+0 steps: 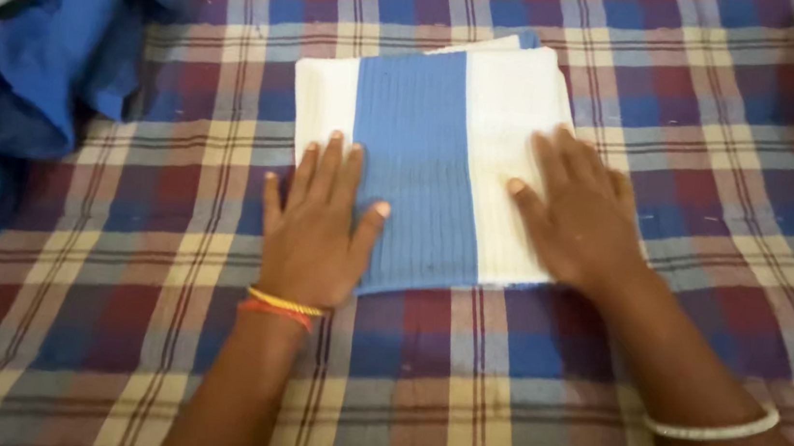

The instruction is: The person folds a dark garment, then a blue and white striped shirt, and finally a blue shirt on a plaid bedsheet. Each item is smoothed, folded into a compact rectangle, and placed on a growing stack.

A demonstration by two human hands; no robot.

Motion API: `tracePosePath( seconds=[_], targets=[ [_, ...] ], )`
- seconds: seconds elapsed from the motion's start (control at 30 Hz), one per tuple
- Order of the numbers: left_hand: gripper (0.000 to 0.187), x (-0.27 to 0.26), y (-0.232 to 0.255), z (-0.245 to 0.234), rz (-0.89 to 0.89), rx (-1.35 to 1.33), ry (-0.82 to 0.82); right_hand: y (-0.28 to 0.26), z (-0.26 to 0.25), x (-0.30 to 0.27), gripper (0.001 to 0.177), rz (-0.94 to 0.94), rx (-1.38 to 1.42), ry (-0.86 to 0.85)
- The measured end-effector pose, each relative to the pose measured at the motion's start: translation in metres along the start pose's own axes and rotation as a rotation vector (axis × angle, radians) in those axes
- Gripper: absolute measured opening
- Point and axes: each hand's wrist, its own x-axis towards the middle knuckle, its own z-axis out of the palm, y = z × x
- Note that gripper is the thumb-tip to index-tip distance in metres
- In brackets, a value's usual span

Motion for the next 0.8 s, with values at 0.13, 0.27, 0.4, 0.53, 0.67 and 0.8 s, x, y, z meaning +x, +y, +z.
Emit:
tracePosePath(
  seconds=[0.13,0.27,0.4,0.53,0.67,0.8],
  targets=[
    [0.078,-0.03,-0.017,-0.005,-0.103,-0.068,0.034,0.024,-0.011,-0.036,0.076,0.005,0.093,0.104],
    [0.076,-0.061,-0.015,-0.008,-0.122,-0.146,0.169,0.022,-0.01,-0.066,0.065,0.005,0.249,0.261],
    [0.071,-0.069,0.013,-0.005,-0.252,-0.214,0.268,0.005,-0.007,-0.081,0.055,0.034,0.266,0.31],
    [0.064,-0.066,0.022,-0.003,-0.286,-0.306,0.442,0.007,-0.011,-0.08,0.066,0.008,0.317,0.371],
    [0.06,-0.073,0.021,0.006,-0.236,-0.339,0.55,0.02,-0.005,-0.082,0.066,0.055,0.407,0.342],
    [0.054,-0.08,0.023,0.004,-0.267,-0.494,0.563,0.017,-0.004,-0.086,0.065,-0.001,0.367,0.398]
  ],
)
